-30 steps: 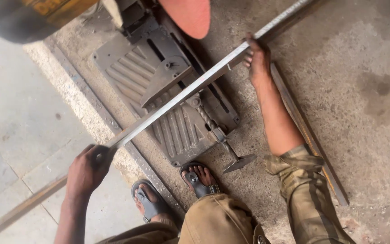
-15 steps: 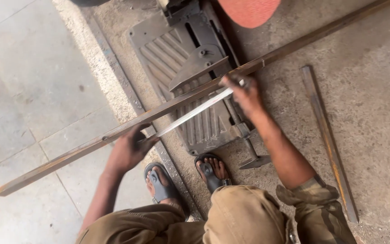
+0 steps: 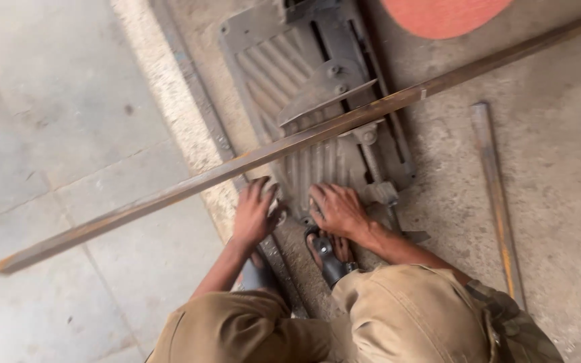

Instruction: The person measures a metal bar with a tape measure, marks it, and cuts it using a chop saw before handling and comparing the pieces.

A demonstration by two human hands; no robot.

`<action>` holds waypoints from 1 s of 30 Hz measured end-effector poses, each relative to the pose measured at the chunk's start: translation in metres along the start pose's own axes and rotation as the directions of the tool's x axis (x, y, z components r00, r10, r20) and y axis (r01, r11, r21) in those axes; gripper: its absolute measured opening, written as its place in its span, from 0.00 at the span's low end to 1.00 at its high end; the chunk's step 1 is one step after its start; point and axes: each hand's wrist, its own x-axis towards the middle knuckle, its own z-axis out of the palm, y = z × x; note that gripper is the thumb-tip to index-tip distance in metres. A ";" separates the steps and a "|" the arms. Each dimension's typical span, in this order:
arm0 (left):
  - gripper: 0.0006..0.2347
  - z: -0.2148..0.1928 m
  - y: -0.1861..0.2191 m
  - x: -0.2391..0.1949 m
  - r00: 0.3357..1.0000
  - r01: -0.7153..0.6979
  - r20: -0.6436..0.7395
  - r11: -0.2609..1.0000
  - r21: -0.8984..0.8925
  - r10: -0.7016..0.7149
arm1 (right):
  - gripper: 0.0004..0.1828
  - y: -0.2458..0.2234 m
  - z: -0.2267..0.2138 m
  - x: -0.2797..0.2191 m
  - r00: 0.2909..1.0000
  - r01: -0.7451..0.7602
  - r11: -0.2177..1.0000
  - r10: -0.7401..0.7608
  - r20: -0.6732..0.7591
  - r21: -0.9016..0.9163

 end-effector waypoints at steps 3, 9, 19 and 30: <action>0.24 -0.049 -0.031 0.012 0.980 -0.021 -0.193 0.986 0.165 0.053 | 0.18 -0.009 -0.039 -0.012 0.941 0.159 0.955 -0.224 -0.255 -0.251; 0.30 -0.105 -0.083 0.042 0.969 0.161 0.109 0.897 0.411 -0.224 | 0.05 0.082 -0.150 0.004 0.606 0.128 0.968 0.095 -0.790 0.215; 0.29 -0.098 -0.136 0.017 0.916 0.305 0.174 0.910 0.282 -0.361 | 0.17 0.276 -0.189 0.061 0.583 0.180 0.056 0.798 -0.152 0.982; 0.30 -0.094 -0.176 -0.005 0.875 0.353 0.207 0.870 0.346 -0.437 | 0.19 0.221 -0.181 0.081 0.624 0.082 0.185 0.757 -0.195 0.979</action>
